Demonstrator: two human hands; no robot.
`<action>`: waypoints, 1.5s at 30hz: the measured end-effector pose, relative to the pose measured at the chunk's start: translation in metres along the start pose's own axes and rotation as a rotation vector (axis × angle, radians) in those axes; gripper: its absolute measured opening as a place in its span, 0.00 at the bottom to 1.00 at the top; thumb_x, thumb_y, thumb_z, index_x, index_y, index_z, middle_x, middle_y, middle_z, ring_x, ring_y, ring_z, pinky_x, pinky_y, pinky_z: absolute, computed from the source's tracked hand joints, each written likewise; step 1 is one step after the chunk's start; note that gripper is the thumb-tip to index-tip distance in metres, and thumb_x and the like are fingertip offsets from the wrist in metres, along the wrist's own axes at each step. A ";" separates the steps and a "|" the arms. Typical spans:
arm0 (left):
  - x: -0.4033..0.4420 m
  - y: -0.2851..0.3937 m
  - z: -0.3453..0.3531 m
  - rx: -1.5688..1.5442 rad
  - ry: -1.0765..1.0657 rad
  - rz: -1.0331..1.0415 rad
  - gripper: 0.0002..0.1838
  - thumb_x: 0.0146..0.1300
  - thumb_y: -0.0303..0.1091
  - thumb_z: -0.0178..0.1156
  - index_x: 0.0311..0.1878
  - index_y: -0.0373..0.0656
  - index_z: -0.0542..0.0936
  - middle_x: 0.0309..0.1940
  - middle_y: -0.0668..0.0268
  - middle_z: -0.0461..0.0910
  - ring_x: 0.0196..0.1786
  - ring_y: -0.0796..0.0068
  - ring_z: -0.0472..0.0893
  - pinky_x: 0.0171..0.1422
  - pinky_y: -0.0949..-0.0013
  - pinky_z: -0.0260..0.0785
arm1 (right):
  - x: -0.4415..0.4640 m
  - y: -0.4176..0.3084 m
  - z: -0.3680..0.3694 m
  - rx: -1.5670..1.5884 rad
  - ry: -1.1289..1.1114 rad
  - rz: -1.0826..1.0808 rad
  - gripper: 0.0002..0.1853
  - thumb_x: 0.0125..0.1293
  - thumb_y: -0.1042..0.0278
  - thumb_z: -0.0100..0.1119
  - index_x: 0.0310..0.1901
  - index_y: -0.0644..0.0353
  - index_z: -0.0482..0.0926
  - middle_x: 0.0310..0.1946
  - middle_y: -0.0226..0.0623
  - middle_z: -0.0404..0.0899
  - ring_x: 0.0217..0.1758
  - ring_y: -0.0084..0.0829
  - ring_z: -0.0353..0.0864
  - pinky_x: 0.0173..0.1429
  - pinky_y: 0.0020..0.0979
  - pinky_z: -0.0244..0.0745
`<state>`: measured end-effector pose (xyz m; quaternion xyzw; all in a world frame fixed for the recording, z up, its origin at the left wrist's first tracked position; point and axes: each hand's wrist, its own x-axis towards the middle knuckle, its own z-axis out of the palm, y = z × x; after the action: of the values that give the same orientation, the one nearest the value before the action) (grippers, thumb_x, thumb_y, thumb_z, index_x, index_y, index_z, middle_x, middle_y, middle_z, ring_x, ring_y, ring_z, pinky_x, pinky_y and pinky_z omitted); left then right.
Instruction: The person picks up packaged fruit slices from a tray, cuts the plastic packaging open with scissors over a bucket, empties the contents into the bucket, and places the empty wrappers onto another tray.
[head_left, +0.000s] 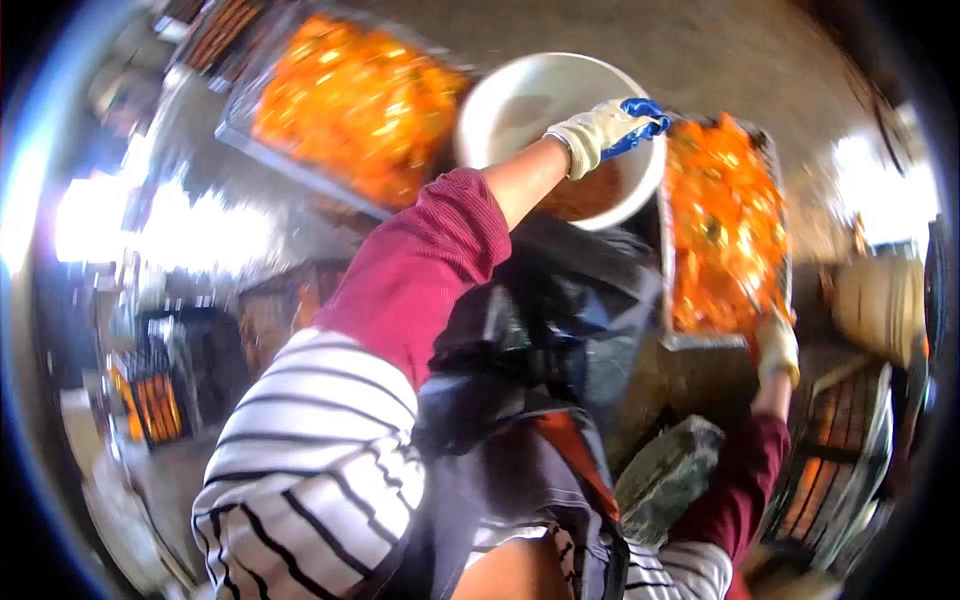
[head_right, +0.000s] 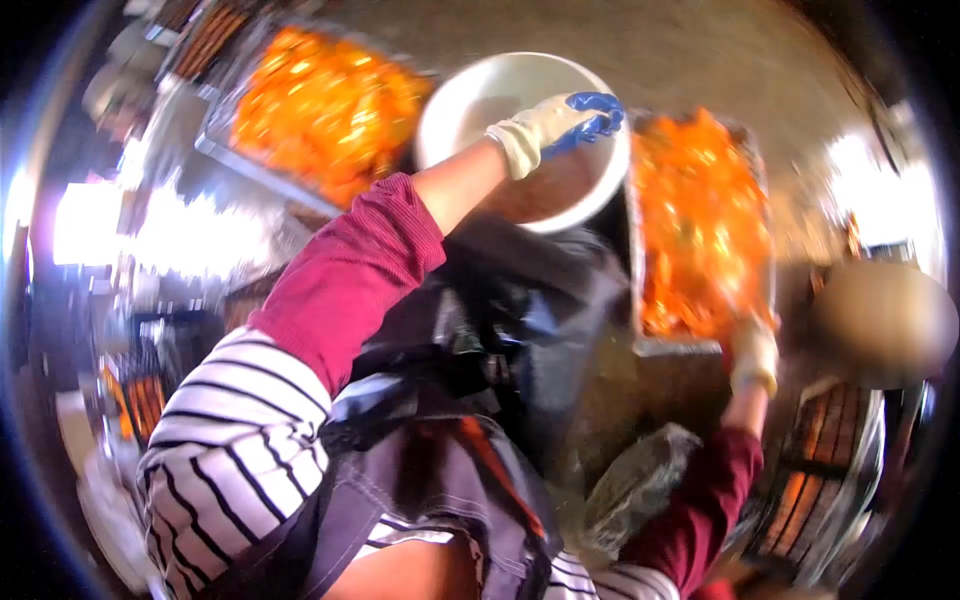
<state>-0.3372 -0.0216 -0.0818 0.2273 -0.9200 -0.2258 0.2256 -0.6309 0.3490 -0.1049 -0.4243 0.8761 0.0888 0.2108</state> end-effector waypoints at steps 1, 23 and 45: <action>-0.024 -0.007 -0.035 -0.044 0.026 -0.327 0.16 0.65 0.39 0.56 0.52 0.43 0.78 0.46 0.65 0.81 0.47 0.76 0.79 0.52 0.73 0.70 | -0.015 0.004 -0.011 -0.062 -0.022 0.132 0.14 0.61 0.62 0.51 0.46 0.55 0.76 0.40 0.54 0.80 0.46 0.49 0.79 0.46 0.46 0.74; -0.185 -0.125 -0.165 0.840 -0.108 -0.813 0.25 0.60 0.54 0.55 0.54 0.48 0.76 0.59 0.58 0.71 0.66 0.58 0.66 0.70 0.41 0.45 | -0.016 -0.300 -0.111 0.372 0.154 -0.400 0.19 0.61 0.63 0.57 0.54 0.52 0.74 0.36 0.44 0.81 0.38 0.39 0.80 0.42 0.35 0.73; -0.223 -0.120 -0.248 0.725 0.216 -1.094 0.35 0.53 0.54 0.64 0.64 0.59 0.68 0.57 0.60 0.73 0.60 0.59 0.71 0.62 0.52 0.63 | -0.017 -0.341 -0.073 0.596 0.075 -0.528 0.16 0.64 0.74 0.54 0.54 0.64 0.73 0.34 0.36 0.79 0.37 0.26 0.79 0.42 0.23 0.73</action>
<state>0.0061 -0.0784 -0.0165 0.7442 -0.6621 0.0402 0.0785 -0.3769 0.1236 -0.0246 -0.5580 0.7315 -0.2421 0.3080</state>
